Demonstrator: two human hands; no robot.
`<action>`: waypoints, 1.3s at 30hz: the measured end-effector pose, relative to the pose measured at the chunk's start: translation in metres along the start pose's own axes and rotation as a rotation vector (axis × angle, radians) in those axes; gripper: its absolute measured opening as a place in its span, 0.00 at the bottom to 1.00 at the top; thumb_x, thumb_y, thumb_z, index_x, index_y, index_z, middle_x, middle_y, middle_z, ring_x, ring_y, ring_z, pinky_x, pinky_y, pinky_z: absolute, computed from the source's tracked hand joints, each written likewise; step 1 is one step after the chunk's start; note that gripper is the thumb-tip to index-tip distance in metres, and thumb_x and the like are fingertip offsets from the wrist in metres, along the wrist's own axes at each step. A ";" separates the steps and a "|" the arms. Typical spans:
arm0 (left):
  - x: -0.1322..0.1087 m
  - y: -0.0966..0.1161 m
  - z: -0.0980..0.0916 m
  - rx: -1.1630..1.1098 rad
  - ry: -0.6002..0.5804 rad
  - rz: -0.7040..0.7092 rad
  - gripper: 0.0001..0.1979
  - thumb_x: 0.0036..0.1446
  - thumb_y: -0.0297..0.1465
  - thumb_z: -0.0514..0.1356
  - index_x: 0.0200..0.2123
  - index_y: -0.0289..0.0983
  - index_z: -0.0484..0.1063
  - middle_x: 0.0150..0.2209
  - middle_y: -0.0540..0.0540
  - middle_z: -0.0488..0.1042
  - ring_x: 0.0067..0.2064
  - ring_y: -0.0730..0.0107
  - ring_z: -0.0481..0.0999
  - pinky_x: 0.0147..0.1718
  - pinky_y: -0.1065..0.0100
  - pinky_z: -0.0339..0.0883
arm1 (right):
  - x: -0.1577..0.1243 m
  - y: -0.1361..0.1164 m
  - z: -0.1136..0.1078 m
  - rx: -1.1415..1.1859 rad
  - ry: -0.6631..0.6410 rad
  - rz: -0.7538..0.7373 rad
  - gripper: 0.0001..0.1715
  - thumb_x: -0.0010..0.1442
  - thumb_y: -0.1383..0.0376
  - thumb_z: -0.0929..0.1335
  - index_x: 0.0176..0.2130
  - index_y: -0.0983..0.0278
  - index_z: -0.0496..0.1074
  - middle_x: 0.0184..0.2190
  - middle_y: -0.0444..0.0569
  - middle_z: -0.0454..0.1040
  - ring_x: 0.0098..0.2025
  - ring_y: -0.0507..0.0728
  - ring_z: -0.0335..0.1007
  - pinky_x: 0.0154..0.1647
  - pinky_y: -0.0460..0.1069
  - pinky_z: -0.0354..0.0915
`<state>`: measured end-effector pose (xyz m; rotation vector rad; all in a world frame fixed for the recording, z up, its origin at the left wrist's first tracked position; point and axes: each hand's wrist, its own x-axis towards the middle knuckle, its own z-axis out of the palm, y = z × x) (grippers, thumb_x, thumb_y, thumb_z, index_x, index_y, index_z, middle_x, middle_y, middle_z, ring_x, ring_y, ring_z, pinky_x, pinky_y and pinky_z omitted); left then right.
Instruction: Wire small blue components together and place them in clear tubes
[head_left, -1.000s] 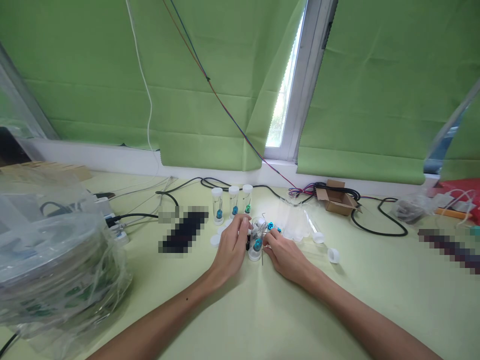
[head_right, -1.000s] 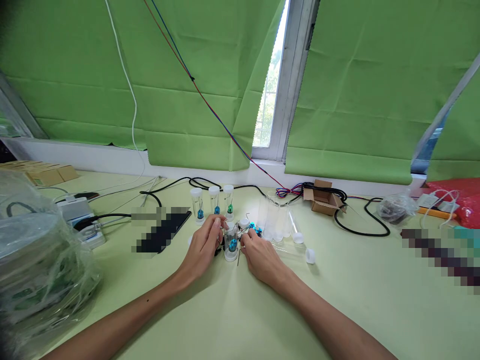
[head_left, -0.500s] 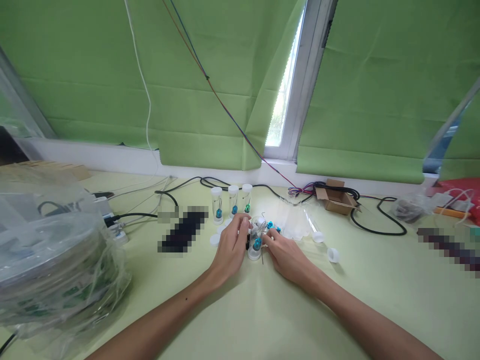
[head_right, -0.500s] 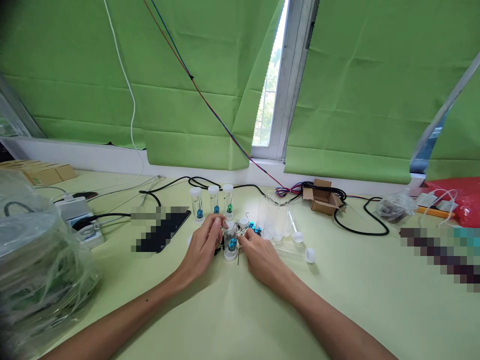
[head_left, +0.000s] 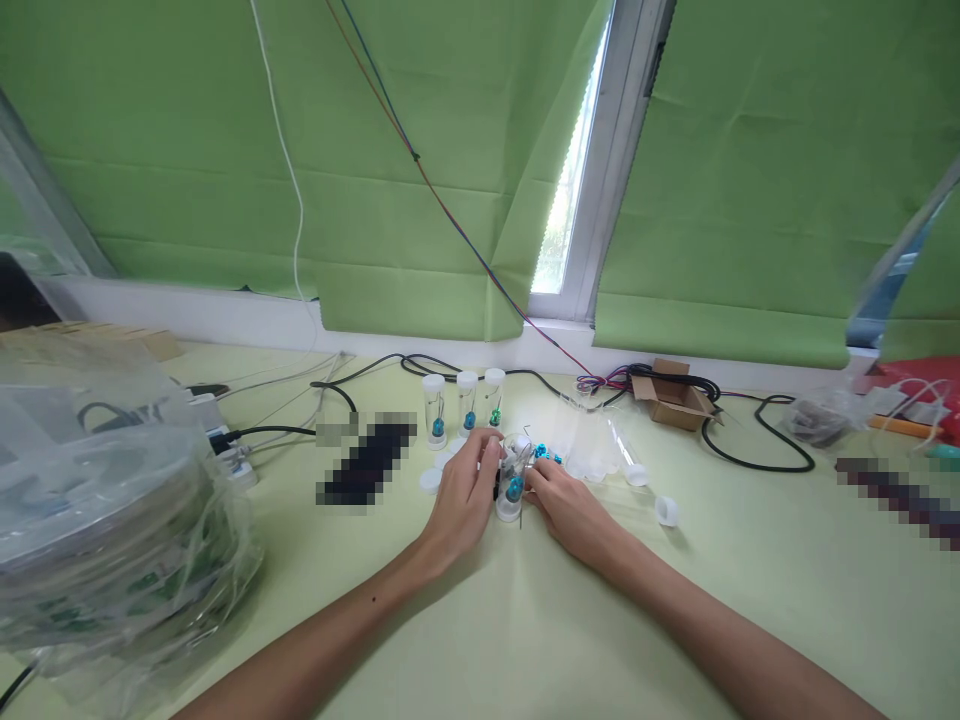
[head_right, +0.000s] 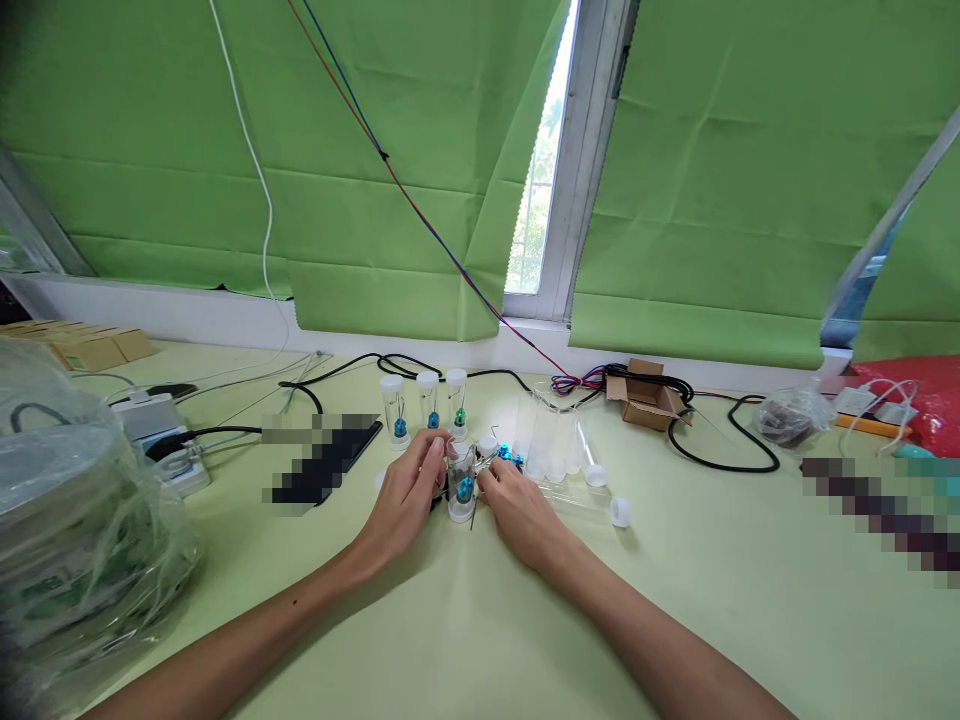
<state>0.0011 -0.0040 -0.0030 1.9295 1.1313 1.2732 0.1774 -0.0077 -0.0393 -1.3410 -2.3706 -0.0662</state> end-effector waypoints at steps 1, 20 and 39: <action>0.000 0.000 0.000 0.000 -0.001 -0.005 0.16 0.69 0.42 0.43 0.41 0.41 0.67 0.28 0.52 0.67 0.30 0.70 0.66 0.30 0.69 0.58 | 0.001 0.000 0.000 -0.001 0.002 -0.003 0.06 0.65 0.73 0.63 0.37 0.63 0.65 0.39 0.51 0.69 0.40 0.59 0.68 0.35 0.50 0.66; -0.001 -0.001 0.000 0.017 -0.015 0.004 0.17 0.69 0.41 0.43 0.42 0.40 0.67 0.31 0.50 0.69 0.32 0.69 0.68 0.31 0.68 0.58 | 0.007 0.006 -0.008 -0.126 -0.016 -0.264 0.09 0.68 0.73 0.59 0.41 0.65 0.67 0.40 0.53 0.71 0.43 0.60 0.70 0.43 0.55 0.69; -0.002 0.001 0.000 0.031 -0.066 0.065 0.17 0.69 0.38 0.41 0.39 0.40 0.68 0.28 0.48 0.69 0.30 0.68 0.68 0.28 0.68 0.58 | 0.007 0.003 -0.009 -0.181 -0.019 -0.274 0.13 0.63 0.79 0.59 0.43 0.66 0.65 0.41 0.55 0.71 0.46 0.62 0.71 0.46 0.57 0.70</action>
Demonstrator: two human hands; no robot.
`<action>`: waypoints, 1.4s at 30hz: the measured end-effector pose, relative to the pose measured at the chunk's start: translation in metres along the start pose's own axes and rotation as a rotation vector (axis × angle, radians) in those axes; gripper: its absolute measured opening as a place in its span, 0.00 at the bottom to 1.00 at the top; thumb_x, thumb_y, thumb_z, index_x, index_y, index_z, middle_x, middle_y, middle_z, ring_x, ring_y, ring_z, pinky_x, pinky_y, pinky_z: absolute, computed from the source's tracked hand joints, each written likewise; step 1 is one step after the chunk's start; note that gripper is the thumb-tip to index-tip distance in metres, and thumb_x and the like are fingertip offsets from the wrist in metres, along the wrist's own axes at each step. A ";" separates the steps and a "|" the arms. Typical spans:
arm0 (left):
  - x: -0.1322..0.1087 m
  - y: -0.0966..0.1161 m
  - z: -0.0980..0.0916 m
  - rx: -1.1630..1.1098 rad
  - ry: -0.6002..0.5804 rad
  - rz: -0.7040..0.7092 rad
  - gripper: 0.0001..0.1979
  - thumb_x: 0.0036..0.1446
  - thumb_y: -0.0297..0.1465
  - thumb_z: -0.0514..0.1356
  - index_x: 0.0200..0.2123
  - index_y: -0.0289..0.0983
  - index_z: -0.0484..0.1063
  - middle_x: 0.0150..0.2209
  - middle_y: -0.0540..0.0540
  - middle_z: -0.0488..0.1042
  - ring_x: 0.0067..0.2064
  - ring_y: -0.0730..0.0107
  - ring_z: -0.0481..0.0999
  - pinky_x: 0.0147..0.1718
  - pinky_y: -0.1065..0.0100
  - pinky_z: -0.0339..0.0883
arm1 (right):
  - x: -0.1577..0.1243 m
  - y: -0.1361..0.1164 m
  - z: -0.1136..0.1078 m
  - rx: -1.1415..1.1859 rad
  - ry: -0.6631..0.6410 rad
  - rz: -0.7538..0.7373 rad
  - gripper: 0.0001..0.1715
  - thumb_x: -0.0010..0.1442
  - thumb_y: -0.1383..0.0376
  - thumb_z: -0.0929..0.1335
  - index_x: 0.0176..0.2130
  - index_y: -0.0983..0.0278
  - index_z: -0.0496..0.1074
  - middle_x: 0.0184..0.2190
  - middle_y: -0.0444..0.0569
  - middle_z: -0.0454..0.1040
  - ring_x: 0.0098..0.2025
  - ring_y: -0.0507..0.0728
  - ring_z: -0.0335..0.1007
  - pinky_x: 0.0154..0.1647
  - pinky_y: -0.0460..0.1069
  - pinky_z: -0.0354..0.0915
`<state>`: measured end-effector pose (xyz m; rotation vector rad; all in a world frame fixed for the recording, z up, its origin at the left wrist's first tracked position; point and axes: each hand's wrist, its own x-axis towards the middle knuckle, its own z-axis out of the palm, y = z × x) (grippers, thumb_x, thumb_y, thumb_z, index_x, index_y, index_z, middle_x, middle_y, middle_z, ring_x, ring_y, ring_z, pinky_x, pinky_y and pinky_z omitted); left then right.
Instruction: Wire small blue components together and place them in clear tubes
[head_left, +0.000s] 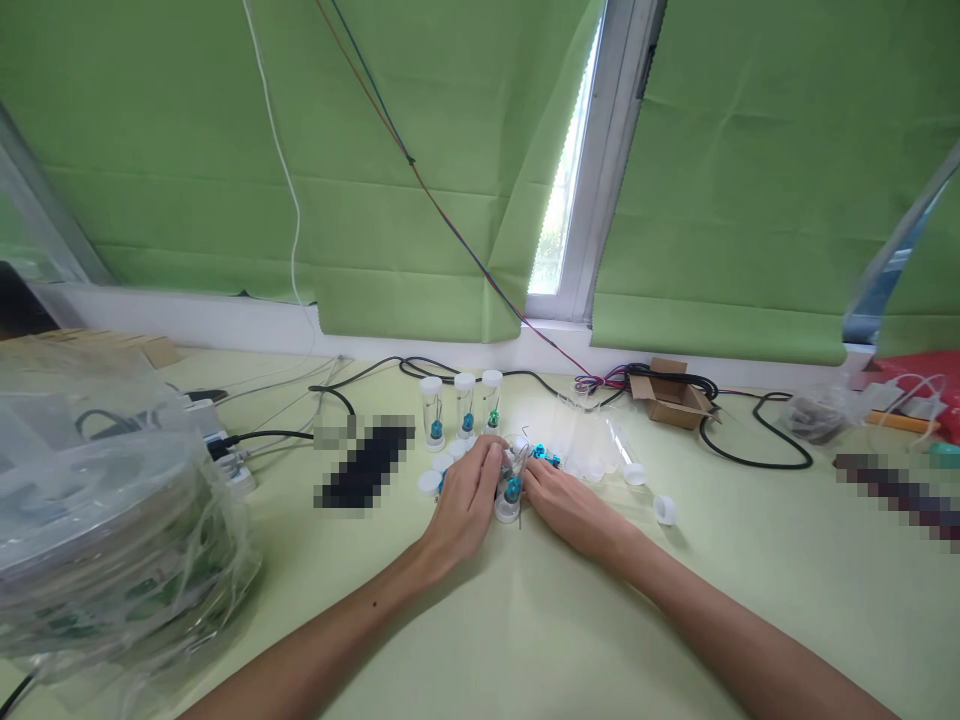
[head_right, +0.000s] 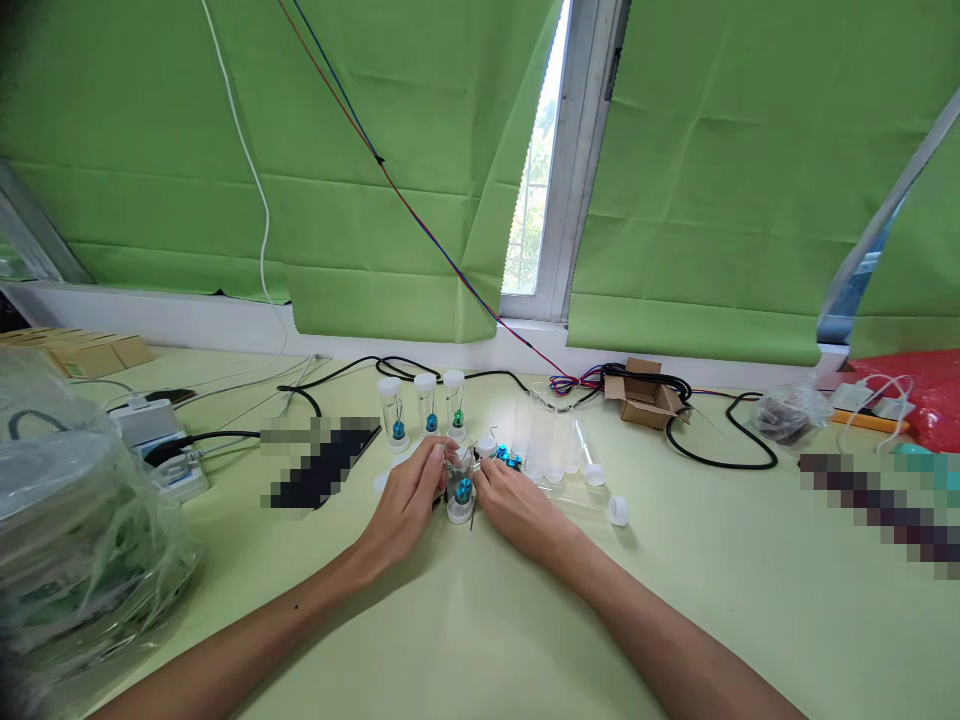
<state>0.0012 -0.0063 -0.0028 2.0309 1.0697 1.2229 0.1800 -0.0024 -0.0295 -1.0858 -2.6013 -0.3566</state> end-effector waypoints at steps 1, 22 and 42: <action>0.000 0.000 0.000 0.001 -0.003 0.004 0.17 0.69 0.38 0.41 0.40 0.40 0.68 0.29 0.48 0.69 0.31 0.68 0.68 0.29 0.68 0.58 | 0.000 0.000 0.000 -0.018 -0.017 0.002 0.13 0.62 0.80 0.59 0.42 0.67 0.66 0.41 0.56 0.71 0.45 0.62 0.71 0.45 0.57 0.70; 0.000 -0.010 0.007 0.148 -0.062 0.002 0.14 0.61 0.42 0.55 0.46 0.41 0.65 0.30 0.52 0.72 0.25 0.73 0.65 0.25 0.70 0.59 | -0.003 -0.001 -0.003 0.009 -0.036 0.062 0.16 0.57 0.82 0.58 0.36 0.66 0.66 0.37 0.54 0.71 0.37 0.59 0.68 0.35 0.53 0.69; 0.003 -0.008 0.003 0.268 0.078 0.061 0.15 0.61 0.43 0.55 0.45 0.39 0.69 0.25 0.53 0.66 0.26 0.71 0.63 0.27 0.69 0.57 | -0.005 0.002 -0.008 0.115 0.721 0.336 0.09 0.69 0.71 0.58 0.46 0.62 0.62 0.36 0.50 0.70 0.33 0.55 0.69 0.31 0.48 0.65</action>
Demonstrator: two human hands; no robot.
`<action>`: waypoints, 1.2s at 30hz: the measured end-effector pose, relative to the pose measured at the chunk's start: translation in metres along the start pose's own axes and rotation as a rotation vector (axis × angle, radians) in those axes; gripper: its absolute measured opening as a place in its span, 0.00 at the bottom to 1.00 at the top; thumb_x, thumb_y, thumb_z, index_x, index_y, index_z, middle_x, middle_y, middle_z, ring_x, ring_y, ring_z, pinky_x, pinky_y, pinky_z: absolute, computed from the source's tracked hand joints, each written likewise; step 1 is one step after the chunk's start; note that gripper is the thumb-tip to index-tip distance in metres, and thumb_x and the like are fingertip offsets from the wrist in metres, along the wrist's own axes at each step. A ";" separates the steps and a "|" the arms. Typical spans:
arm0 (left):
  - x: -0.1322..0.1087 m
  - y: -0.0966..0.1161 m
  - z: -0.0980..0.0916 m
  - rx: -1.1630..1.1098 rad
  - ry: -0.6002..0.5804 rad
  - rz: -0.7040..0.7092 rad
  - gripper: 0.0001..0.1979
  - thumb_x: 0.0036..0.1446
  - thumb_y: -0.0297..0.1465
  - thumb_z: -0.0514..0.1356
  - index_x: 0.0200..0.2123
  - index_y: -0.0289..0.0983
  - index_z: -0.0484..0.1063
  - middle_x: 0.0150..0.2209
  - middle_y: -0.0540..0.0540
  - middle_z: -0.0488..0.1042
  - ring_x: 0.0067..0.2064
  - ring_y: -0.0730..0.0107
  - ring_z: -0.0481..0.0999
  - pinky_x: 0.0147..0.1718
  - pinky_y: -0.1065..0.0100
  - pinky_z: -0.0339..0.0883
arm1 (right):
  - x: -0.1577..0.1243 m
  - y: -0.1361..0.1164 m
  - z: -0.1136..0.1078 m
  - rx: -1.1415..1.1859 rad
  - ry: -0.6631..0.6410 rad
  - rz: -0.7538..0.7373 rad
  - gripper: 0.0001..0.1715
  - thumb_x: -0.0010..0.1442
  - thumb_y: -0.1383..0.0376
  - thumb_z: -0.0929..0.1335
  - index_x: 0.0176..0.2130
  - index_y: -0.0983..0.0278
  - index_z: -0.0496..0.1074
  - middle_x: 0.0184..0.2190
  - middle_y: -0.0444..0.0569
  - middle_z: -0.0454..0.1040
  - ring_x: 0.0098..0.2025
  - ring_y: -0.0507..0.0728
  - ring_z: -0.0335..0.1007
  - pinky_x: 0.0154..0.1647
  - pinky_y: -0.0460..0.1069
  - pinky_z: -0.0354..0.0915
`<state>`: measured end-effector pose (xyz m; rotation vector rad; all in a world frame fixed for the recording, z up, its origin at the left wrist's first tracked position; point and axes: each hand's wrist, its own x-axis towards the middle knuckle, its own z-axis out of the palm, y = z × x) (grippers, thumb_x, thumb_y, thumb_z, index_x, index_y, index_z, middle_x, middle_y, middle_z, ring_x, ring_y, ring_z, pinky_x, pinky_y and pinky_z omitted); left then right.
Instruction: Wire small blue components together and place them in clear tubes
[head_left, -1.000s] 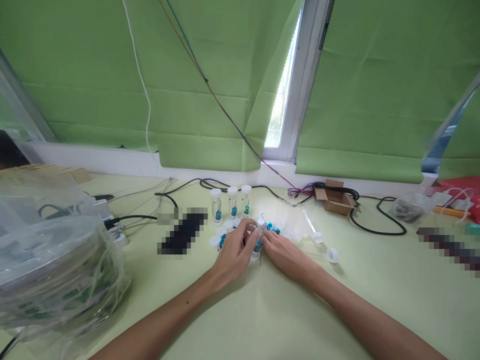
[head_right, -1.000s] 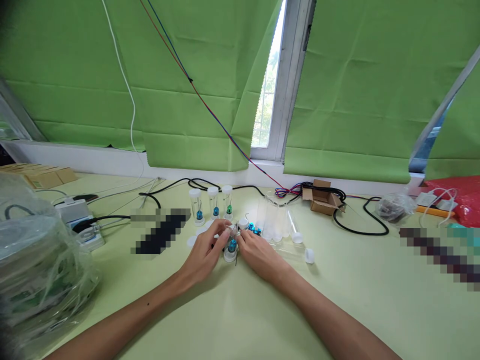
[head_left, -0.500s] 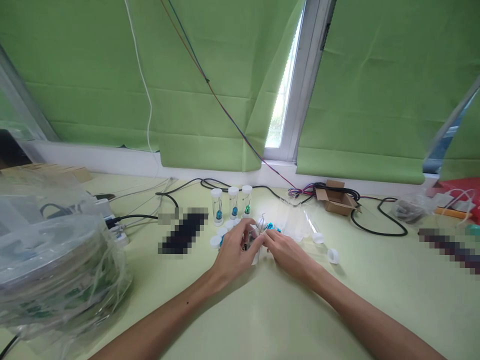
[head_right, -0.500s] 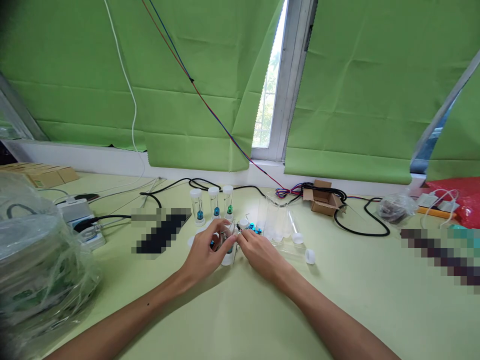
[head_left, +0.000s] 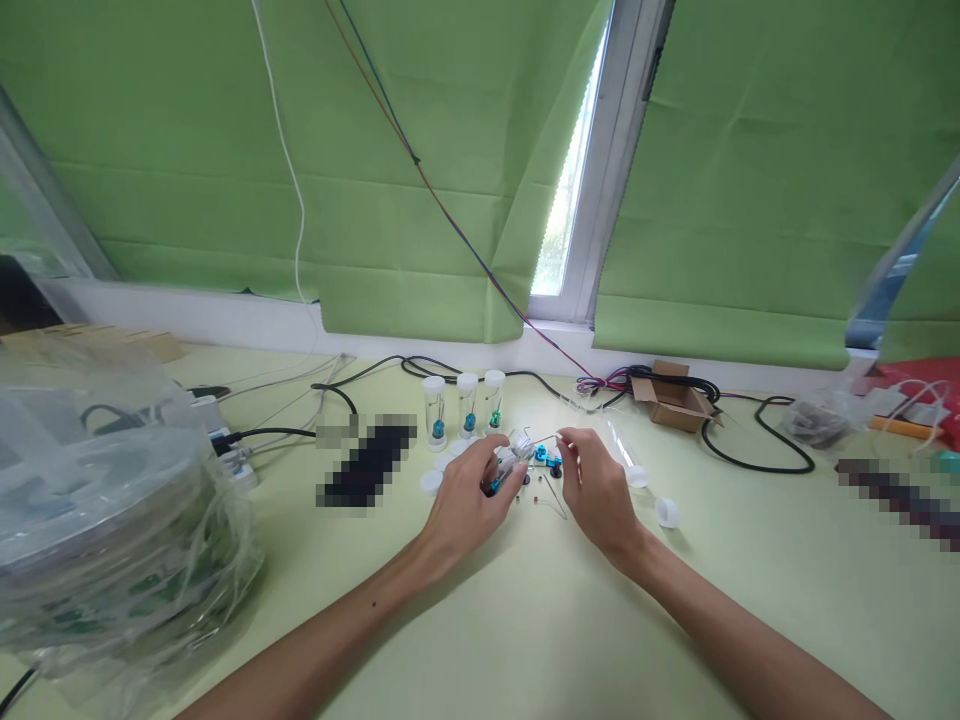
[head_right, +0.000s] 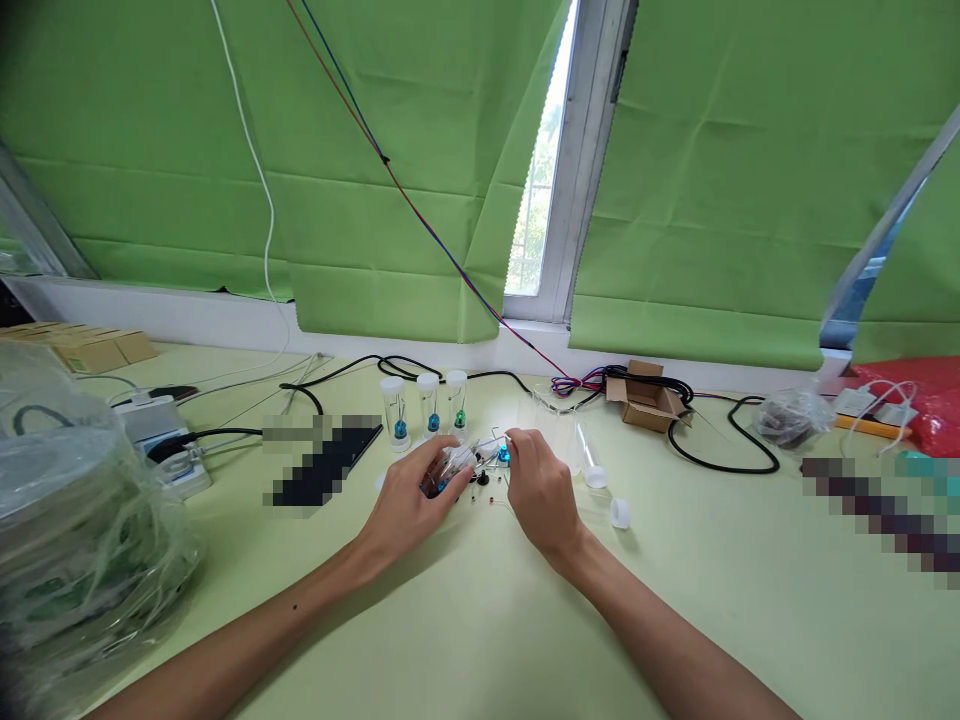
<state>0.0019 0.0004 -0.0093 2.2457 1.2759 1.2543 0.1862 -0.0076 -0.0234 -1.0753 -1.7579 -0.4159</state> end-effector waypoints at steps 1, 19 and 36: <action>0.000 -0.001 0.001 0.002 -0.005 0.006 0.16 0.61 0.42 0.56 0.45 0.39 0.69 0.25 0.52 0.67 0.26 0.71 0.64 0.28 0.69 0.58 | 0.000 0.000 -0.001 0.001 0.042 0.009 0.09 0.69 0.71 0.59 0.47 0.62 0.62 0.36 0.50 0.70 0.33 0.55 0.68 0.31 0.48 0.65; -0.003 0.000 0.003 -0.052 -0.110 0.083 0.14 0.61 0.40 0.57 0.46 0.39 0.69 0.28 0.51 0.67 0.28 0.72 0.62 0.27 0.70 0.58 | 0.001 -0.002 -0.003 0.084 0.073 -0.143 0.10 0.67 0.74 0.61 0.45 0.62 0.65 0.34 0.50 0.72 0.36 0.55 0.70 0.32 0.49 0.68; -0.006 0.003 0.003 -0.179 -0.214 0.063 0.14 0.59 0.40 0.58 0.45 0.39 0.70 0.24 0.54 0.62 0.26 0.74 0.59 0.26 0.70 0.56 | 0.000 -0.001 -0.003 0.179 0.089 -0.177 0.12 0.64 0.76 0.64 0.44 0.62 0.66 0.33 0.50 0.71 0.34 0.55 0.69 0.29 0.48 0.65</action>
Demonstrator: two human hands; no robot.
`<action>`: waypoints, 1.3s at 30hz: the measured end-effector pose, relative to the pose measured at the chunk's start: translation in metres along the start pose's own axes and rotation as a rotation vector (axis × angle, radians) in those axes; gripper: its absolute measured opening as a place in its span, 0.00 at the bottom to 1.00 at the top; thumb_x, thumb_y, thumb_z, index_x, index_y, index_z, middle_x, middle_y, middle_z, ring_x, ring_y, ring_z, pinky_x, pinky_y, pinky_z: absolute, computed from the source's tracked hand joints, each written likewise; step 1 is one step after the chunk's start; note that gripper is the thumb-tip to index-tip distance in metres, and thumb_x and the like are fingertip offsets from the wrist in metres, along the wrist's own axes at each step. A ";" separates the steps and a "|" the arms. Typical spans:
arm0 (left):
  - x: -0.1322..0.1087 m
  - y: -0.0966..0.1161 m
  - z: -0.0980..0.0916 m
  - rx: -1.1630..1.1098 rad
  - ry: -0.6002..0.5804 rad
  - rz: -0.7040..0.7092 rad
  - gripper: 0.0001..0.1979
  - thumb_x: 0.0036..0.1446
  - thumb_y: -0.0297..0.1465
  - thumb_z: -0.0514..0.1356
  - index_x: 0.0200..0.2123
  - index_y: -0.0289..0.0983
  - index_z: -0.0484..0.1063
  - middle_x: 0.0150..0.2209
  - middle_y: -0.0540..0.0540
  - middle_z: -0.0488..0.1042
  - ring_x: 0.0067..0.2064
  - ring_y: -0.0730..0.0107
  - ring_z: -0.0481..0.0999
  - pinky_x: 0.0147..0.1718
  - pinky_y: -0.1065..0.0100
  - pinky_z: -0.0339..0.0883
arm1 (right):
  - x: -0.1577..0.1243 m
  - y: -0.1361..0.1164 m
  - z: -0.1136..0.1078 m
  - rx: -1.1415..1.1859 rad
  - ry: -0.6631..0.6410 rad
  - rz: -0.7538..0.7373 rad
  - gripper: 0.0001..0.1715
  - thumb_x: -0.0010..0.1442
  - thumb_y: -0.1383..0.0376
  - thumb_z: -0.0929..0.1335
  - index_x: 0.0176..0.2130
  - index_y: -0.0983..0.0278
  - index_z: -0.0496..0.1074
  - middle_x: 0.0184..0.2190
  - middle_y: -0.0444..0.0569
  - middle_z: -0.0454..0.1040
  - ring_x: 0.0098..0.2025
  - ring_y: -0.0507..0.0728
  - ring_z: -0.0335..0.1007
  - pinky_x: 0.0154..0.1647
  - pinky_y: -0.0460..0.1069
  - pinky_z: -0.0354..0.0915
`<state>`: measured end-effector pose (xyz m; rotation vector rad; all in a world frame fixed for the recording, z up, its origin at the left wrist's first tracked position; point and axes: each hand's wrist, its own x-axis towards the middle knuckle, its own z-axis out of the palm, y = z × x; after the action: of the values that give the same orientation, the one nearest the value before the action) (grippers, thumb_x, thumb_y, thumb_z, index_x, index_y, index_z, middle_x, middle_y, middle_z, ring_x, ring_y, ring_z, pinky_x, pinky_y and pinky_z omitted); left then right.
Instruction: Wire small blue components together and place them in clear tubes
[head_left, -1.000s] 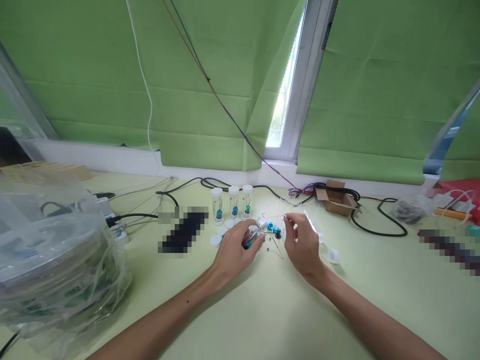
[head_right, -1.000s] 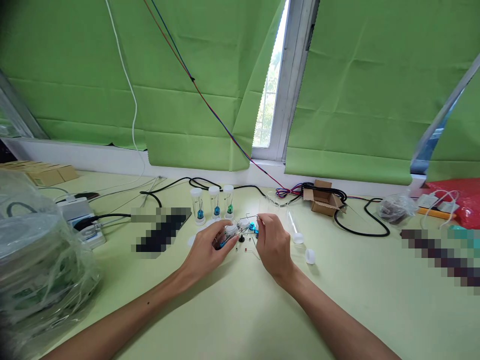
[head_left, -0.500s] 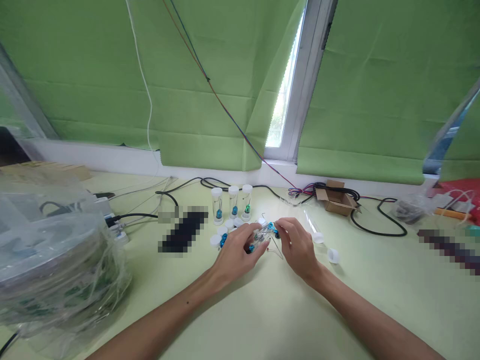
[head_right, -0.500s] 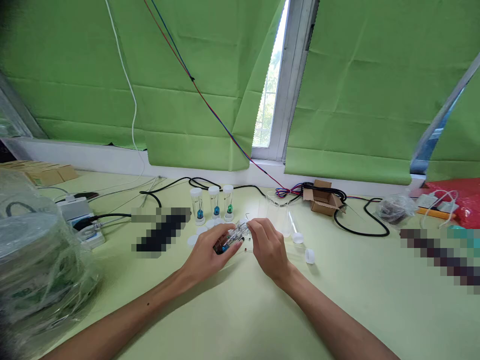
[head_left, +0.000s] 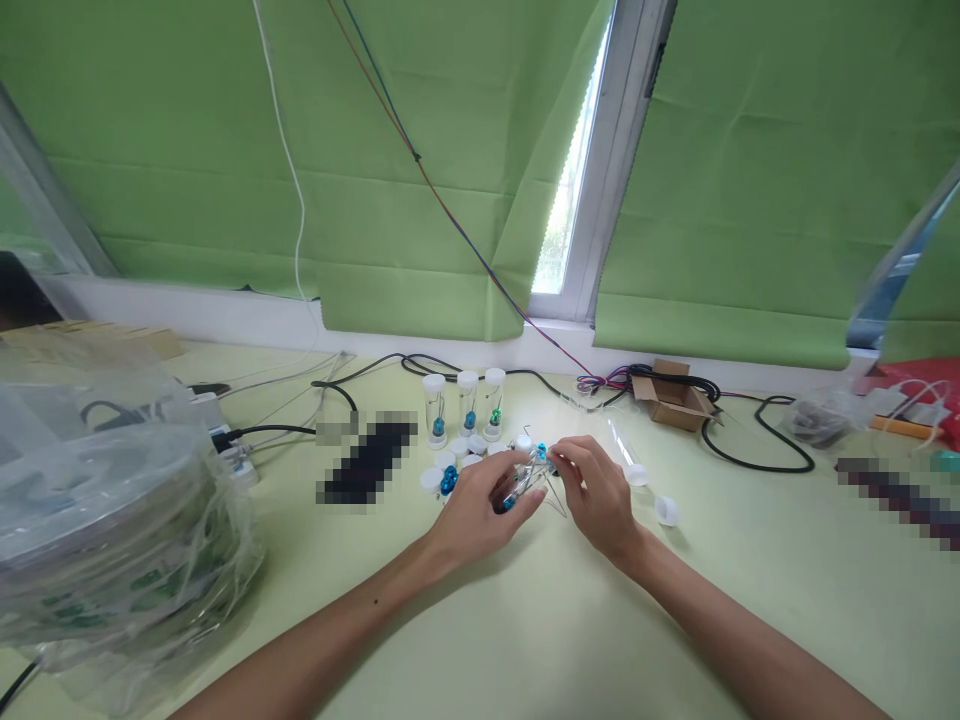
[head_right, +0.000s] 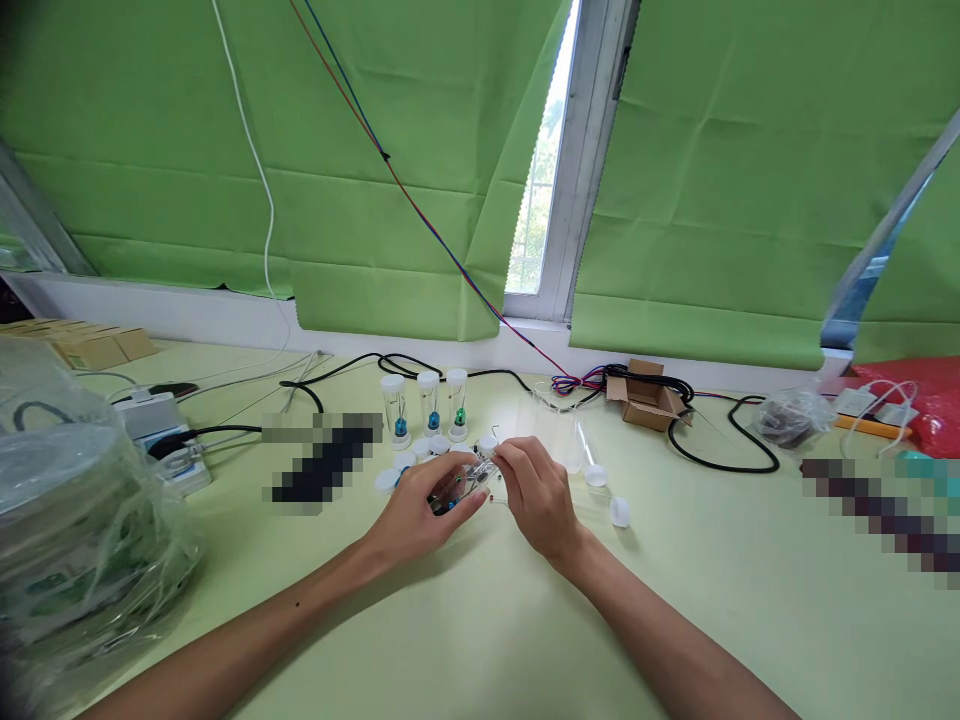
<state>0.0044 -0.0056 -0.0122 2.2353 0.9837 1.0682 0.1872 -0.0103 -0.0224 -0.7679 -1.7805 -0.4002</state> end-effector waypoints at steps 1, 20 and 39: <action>0.000 0.000 0.000 -0.013 -0.001 -0.009 0.15 0.59 0.40 0.59 0.45 0.39 0.70 0.24 0.54 0.63 0.26 0.74 0.59 0.26 0.70 0.57 | 0.000 0.000 0.000 0.001 -0.003 0.003 0.12 0.64 0.77 0.64 0.44 0.62 0.66 0.33 0.50 0.71 0.34 0.55 0.69 0.29 0.48 0.65; 0.004 -0.002 0.000 -0.504 0.087 -0.197 0.12 0.57 0.40 0.62 0.39 0.39 0.69 0.27 0.49 0.75 0.35 0.66 0.77 0.36 0.67 0.69 | -0.004 -0.003 0.002 0.050 -0.166 0.106 0.06 0.68 0.70 0.60 0.44 0.63 0.65 0.34 0.50 0.70 0.29 0.52 0.66 0.23 0.46 0.58; 0.004 -0.002 0.000 -0.307 0.091 -0.133 0.15 0.58 0.41 0.60 0.45 0.40 0.74 0.37 0.46 0.75 0.34 0.68 0.74 0.32 0.67 0.69 | -0.007 -0.005 0.002 0.107 -0.422 0.065 0.28 0.66 0.55 0.63 0.59 0.65 0.54 0.36 0.50 0.74 0.26 0.54 0.70 0.28 0.49 0.66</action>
<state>0.0051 -0.0011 -0.0116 1.8641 0.9211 1.1813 0.1841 -0.0148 -0.0293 -0.8777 -2.1419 -0.0997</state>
